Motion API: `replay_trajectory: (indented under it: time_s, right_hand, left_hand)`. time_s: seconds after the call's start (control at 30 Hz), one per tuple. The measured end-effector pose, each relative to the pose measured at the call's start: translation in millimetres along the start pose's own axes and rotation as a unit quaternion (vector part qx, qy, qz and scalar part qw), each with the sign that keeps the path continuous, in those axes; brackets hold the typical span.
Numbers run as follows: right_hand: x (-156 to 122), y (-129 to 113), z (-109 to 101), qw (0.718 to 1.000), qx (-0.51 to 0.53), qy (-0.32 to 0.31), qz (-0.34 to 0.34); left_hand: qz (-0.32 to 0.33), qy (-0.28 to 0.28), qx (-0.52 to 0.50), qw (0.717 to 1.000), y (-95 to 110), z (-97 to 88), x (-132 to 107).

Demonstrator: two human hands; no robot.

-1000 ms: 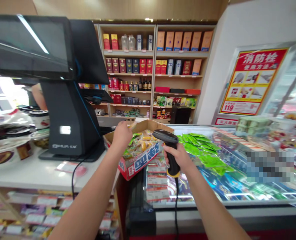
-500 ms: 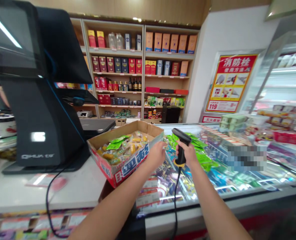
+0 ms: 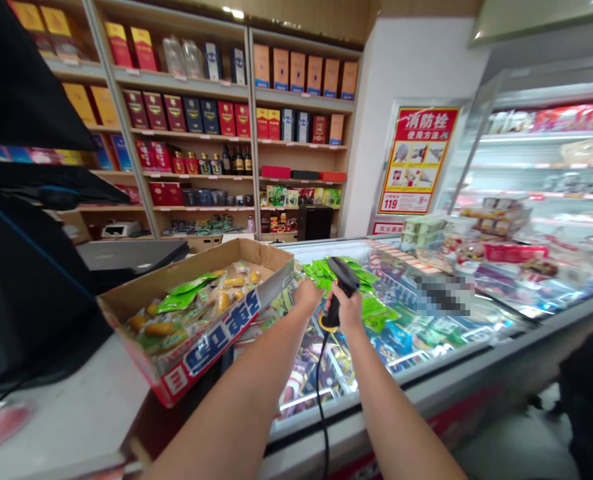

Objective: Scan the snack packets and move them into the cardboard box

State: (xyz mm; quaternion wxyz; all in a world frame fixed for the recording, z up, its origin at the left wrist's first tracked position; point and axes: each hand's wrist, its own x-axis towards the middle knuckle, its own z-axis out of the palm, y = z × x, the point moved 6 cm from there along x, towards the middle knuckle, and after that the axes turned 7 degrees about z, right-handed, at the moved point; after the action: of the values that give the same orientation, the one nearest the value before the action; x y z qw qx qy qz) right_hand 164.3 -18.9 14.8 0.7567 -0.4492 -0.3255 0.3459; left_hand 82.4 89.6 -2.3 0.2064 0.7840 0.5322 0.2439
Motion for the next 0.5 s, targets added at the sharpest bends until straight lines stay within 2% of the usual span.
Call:
replay_trajectory:
  time_s: [0.07,0.13,0.23,0.33,0.4,0.5]
  right_hand:
    - [0,1,0,1.000,-0.010,0.000,0.000]
    - [1,2,0,1.000,-0.017,-0.001,0.003]
    - [1,1,3,1.000,-0.029,-0.009,0.009]
    - [0,-1,5,0.999,-0.030,-0.023,0.019]
    - [-1,-2,6,0.999,-0.027,-0.037,0.028]
    - [-3,-4,9,0.996,-0.030,-0.075,0.047]
  left_hand:
    - [-0.008,0.002,-0.008,1.000,-1,2.1,3]
    - [-0.025,0.011,-0.095,0.995,-5,0.4,5]
    - [-0.061,0.024,-0.277,0.959,-14,-7.0,3]
    - [-0.080,0.027,-0.348,0.934,-28,-18.1,-10]
    - [-0.081,0.048,-0.426,0.900,-40,-25.7,-22]
    - [-0.042,0.125,-0.565,0.814,-56,-37.6,-40]
